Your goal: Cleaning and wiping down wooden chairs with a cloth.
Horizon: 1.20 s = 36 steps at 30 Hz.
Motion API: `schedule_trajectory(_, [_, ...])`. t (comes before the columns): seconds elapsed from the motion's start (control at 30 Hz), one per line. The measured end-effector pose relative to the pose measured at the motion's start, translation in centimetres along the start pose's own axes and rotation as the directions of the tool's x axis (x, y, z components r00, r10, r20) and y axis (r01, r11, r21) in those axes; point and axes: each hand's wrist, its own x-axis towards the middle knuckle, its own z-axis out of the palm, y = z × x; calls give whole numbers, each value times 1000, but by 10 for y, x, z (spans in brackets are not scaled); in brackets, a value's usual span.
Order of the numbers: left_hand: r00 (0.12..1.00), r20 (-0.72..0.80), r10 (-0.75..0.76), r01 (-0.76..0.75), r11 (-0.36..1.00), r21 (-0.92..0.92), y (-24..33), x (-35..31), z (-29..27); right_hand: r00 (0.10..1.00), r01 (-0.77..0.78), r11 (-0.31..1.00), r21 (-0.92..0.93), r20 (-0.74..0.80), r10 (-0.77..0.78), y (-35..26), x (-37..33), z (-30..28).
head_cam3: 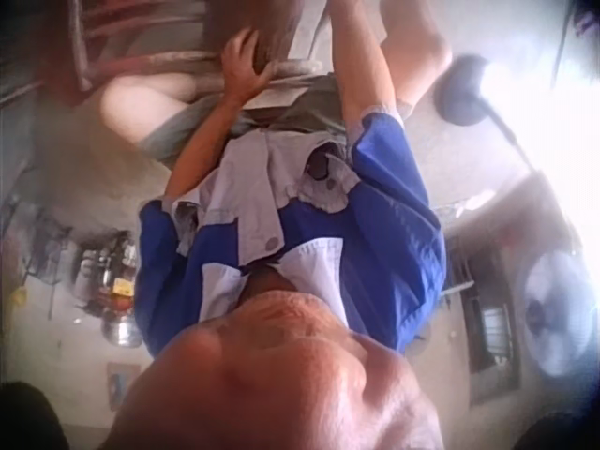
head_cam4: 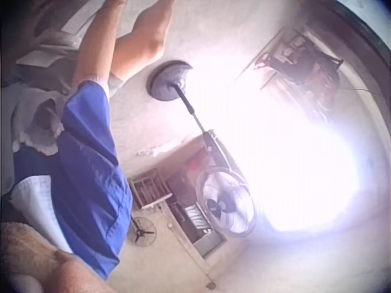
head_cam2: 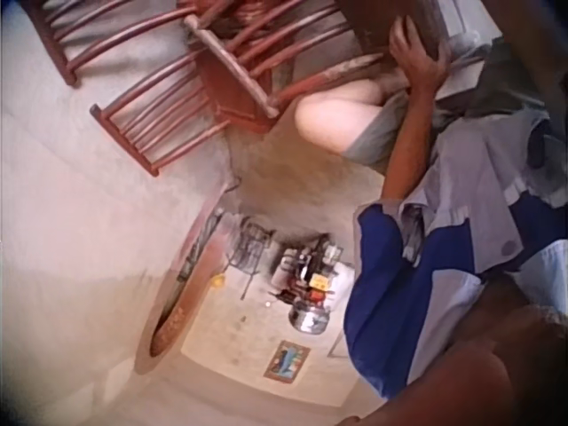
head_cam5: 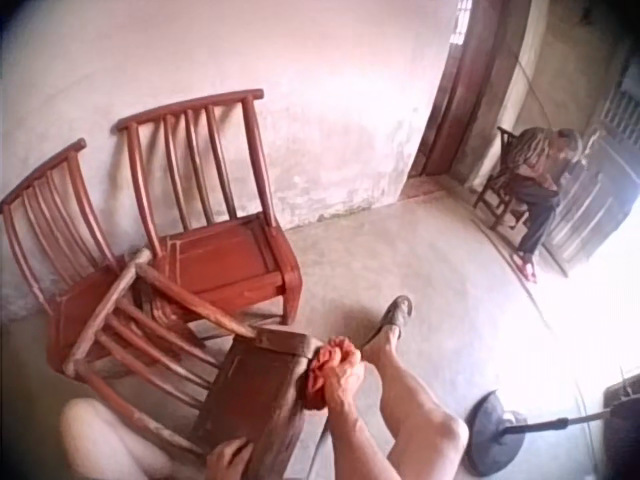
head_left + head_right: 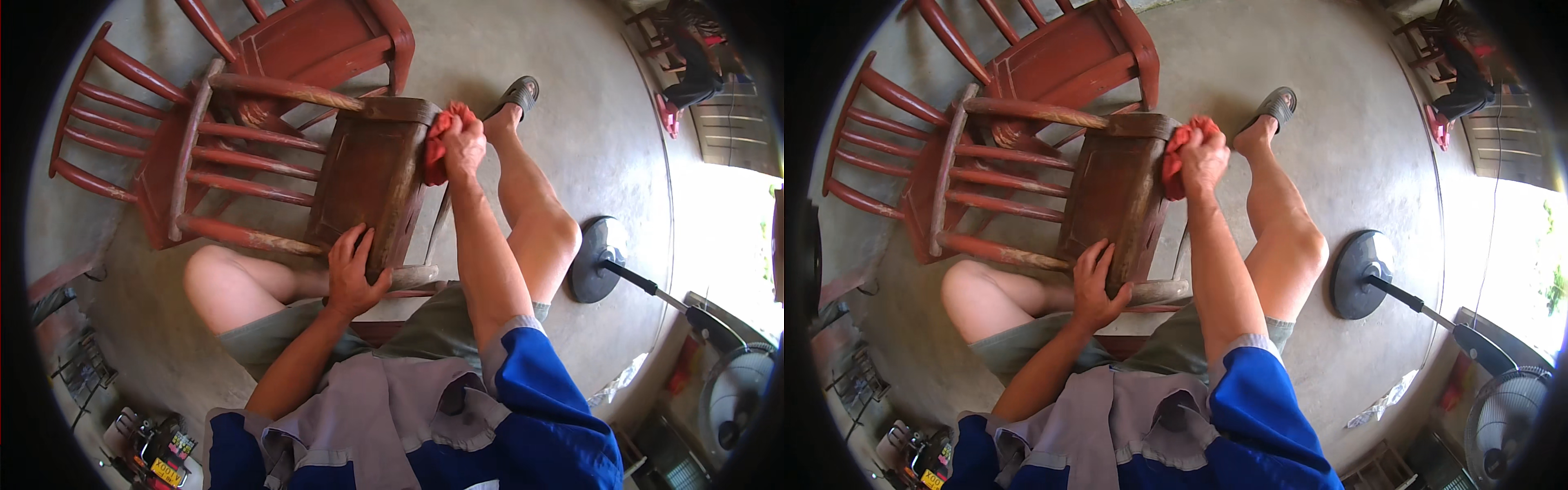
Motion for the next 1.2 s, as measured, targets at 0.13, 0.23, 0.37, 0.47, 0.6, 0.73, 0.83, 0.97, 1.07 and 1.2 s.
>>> schedule_trajectory(0.13, [1000,10,-1,1,1000,12,-1,-2,-4,1000,-9,989,-145,12,11,55,21,13])
schedule_trajectory(0.23, [1000,12,-11,10,1000,14,0,2,-3,998,-61,973,-223,7,64,89,49,18])
schedule_trajectory(0.37, [1000,9,-9,9,1000,8,0,0,-6,974,-223,971,-80,10,225,103,54,21])
schedule_trajectory(0.47, [1000,-6,22,-22,999,-25,3,5,0,997,-65,988,-138,29,70,105,55,11])
schedule_trajectory(0.6, [1000,-19,-10,9,1000,-10,1,1,-3,977,180,981,-65,-102,-186,32,8,16])
schedule_trajectory(0.73, [1000,-25,-12,12,1000,-19,-3,-1,-2,897,442,893,83,-71,-437,-44,-26,-7])
schedule_trajectory(0.83, [999,6,-37,37,999,-6,-2,-2,-3,908,417,906,74,1,-418,-68,-35,-16])
schedule_trajectory(0.97, [1000,9,-20,20,1000,-11,2,1,-1,959,270,963,-11,-89,-270,-29,-9,-4])
schedule_trajectory(1.07, [999,16,-34,34,999,-8,3,3,-2,991,99,991,-87,-81,-106,14,14,7])
schedule_trajectory(1.2, [1000,1,-24,24,1000,-6,-2,2,-5,991,-131,973,-189,-29,127,70,37,21])
